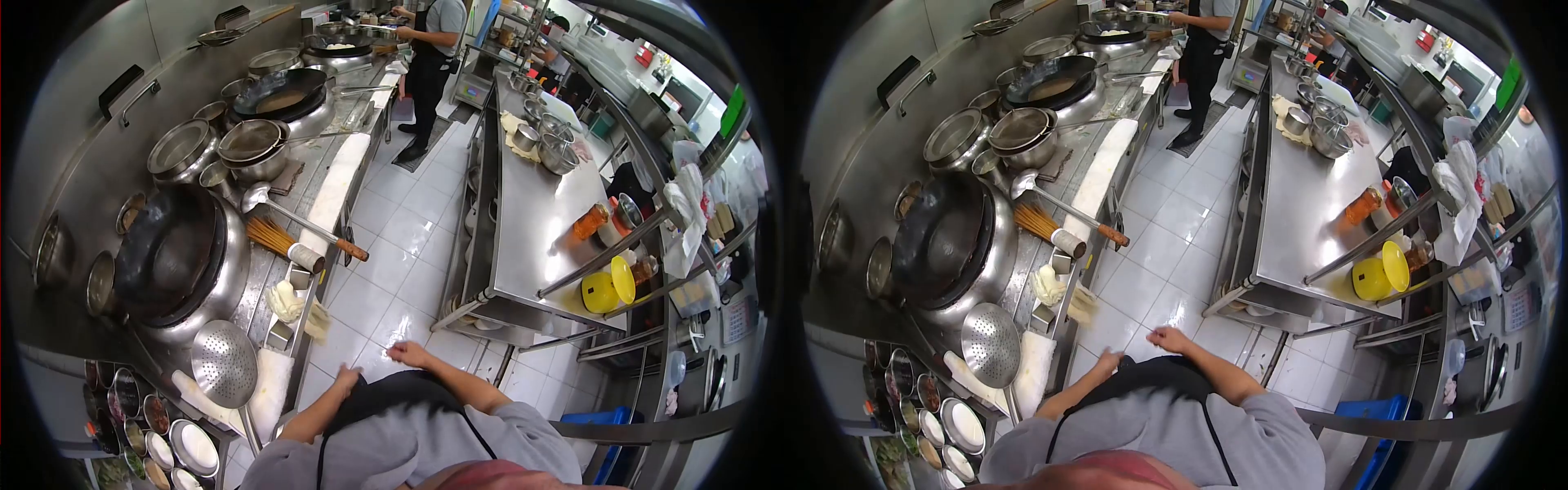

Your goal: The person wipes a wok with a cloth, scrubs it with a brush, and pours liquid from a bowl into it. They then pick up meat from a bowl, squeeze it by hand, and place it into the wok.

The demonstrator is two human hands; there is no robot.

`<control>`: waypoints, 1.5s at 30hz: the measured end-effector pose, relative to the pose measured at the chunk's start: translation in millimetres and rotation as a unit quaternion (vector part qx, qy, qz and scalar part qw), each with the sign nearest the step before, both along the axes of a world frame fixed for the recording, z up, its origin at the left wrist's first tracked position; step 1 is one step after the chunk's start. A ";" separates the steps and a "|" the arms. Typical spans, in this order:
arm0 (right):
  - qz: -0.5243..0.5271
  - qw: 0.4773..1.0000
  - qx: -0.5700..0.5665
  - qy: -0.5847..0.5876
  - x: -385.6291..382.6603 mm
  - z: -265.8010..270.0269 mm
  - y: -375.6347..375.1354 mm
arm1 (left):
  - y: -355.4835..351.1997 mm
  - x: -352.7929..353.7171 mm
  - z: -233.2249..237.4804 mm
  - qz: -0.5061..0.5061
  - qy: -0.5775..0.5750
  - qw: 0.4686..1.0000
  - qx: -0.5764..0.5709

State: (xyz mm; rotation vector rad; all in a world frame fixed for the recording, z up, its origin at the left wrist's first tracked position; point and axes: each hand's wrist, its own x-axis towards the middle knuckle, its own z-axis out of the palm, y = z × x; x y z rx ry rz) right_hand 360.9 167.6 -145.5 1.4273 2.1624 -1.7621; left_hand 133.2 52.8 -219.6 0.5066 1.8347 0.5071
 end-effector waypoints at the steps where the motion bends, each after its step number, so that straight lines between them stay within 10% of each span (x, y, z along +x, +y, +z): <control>1: 0.003 0.998 -0.067 -0.007 10.4 -7.7 -15.5 | -2.7 7.0 46.1 -0.103 -0.098 0.990 0.009; 2: 0.006 0.991 -0.131 -0.019 20.7 -15.2 -31.0 | -3.5 11.0 58.8 -0.191 -0.155 0.969 0.000; 4: 0.002 0.912 -0.363 0.188 78.7 -230.1 -72.8 | -10.0 8.6 56.1 -0.331 -0.192 0.924 -0.017; 10: -0.074 0.896 -0.428 0.090 114.6 -26.2 -93.8 | -11.4 -18.2 28.5 -0.484 -0.160 0.858 -0.068; 13: -0.185 0.827 -0.523 0.088 120.6 -29.0 -97.4 | -8.7 -28.1 19.9 -0.519 -0.130 0.842 -0.073; 19: 0.061 0.962 -0.220 0.150 187.3 -122.0 -106.5 | -17.4 -74.8 2.4 -0.578 -0.031 0.810 -0.096; 20: 0.048 0.932 -0.321 0.162 195.1 -123.3 -107.6 | -19.7 -85.0 -2.7 -0.591 -0.007 0.800 -0.103; 25: -0.006 0.920 -0.271 -0.282 204.0 -78.0 -92.2 | -13.7 -125.6 -35.0 -0.642 0.119 0.751 -0.092; 28: -0.051 0.932 0.029 -0.359 203.9 -76.2 -105.1 | 6.6 -118.0 -47.5 -0.611 0.173 0.772 -0.010; 34: -0.143 0.964 0.007 -0.225 173.2 -112.6 -93.9 | 48.0 -49.6 4.8 -0.468 0.094 0.872 0.106; 45: -0.183 0.952 0.035 -0.244 175.0 -58.1 -98.4 | 27.4 -43.1 -15.0 -0.519 0.066 0.837 0.159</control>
